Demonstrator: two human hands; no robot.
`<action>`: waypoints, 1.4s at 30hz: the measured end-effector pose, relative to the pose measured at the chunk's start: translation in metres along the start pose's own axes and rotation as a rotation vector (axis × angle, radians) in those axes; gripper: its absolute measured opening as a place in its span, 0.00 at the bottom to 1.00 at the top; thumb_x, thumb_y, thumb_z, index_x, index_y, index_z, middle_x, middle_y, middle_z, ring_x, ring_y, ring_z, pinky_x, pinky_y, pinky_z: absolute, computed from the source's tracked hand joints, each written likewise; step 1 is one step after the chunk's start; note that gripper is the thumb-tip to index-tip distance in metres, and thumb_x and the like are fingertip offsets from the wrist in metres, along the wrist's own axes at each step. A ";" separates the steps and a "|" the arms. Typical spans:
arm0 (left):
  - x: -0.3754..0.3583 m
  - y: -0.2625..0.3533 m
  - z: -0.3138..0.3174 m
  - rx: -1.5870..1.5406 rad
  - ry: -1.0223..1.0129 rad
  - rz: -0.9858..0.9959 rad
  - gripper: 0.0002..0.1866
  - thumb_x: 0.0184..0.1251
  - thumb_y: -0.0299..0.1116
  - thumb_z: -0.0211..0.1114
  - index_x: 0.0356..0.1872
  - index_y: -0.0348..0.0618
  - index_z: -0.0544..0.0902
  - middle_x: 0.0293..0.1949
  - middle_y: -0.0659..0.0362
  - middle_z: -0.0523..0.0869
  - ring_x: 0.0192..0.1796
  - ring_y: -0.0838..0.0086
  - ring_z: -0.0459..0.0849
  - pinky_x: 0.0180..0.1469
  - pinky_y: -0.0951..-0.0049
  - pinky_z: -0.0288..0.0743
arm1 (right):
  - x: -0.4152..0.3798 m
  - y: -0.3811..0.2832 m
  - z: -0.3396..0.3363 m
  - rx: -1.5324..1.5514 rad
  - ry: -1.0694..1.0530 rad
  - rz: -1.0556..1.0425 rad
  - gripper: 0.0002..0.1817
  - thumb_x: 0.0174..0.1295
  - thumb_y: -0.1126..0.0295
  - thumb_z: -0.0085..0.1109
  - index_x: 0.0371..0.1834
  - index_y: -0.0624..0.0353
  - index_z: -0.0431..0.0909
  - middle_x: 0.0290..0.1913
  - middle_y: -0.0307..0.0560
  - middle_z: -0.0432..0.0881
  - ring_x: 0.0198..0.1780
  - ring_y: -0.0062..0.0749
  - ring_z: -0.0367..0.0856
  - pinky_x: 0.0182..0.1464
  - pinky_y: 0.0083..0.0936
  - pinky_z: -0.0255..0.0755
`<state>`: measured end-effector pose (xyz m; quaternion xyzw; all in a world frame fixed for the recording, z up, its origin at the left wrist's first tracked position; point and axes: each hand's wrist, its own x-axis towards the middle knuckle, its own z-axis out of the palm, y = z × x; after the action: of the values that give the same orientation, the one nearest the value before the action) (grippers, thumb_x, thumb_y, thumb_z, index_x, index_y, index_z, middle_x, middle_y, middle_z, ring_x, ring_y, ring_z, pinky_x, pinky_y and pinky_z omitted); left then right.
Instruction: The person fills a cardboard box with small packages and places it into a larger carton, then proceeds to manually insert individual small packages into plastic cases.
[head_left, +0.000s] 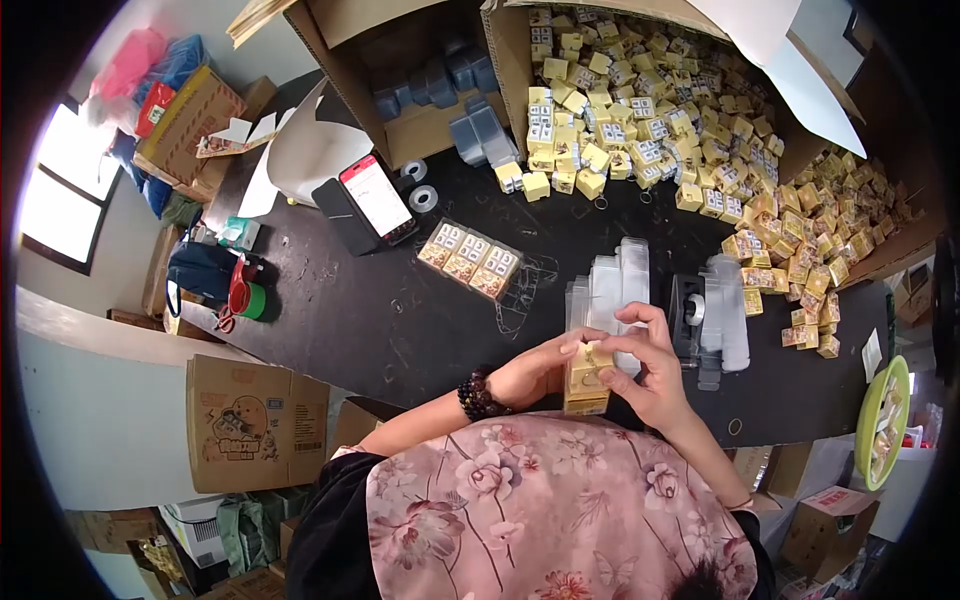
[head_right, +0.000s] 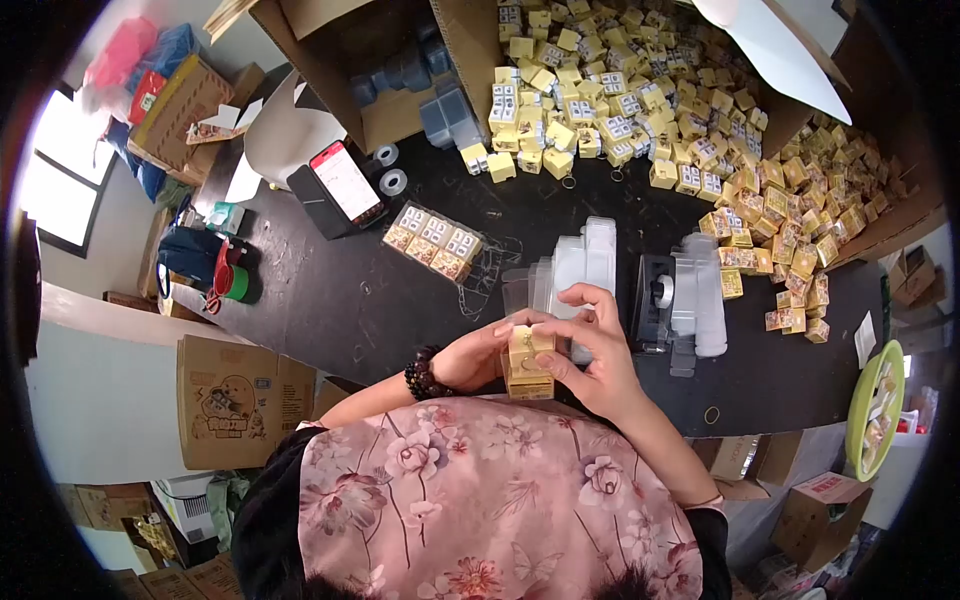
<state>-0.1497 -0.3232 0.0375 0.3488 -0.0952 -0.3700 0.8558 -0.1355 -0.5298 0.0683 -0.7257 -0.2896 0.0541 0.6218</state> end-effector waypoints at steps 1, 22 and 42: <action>0.000 -0.002 -0.001 -0.001 0.001 0.001 0.34 0.71 0.53 0.53 0.70 0.41 0.62 0.63 0.54 0.74 0.64 0.68 0.75 0.66 0.64 0.67 | -0.001 0.004 0.001 0.024 -0.021 0.041 0.14 0.61 0.66 0.67 0.47 0.61 0.81 0.63 0.54 0.70 0.58 0.36 0.74 0.62 0.31 0.64; -0.005 -0.016 -0.009 0.279 0.084 -0.079 0.32 0.68 0.31 0.63 0.69 0.36 0.60 0.58 0.57 0.75 0.60 0.77 0.73 0.63 0.73 0.68 | -0.010 0.025 0.007 0.377 0.031 0.358 0.07 0.66 0.74 0.62 0.43 0.68 0.81 0.49 0.49 0.84 0.54 0.28 0.82 0.56 0.21 0.75; 0.085 -0.042 -0.003 0.338 0.043 -0.236 0.24 0.74 0.37 0.51 0.69 0.46 0.68 0.47 0.61 0.82 0.49 0.80 0.80 0.51 0.79 0.74 | -0.092 0.068 -0.055 -0.608 0.724 0.386 0.10 0.69 0.70 0.57 0.49 0.64 0.80 0.48 0.48 0.74 0.42 0.29 0.76 0.42 0.23 0.71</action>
<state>-0.1124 -0.4008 -0.0013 0.5040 -0.0961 -0.4391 0.7375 -0.1629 -0.6267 -0.0091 -0.8863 0.0812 -0.1739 0.4215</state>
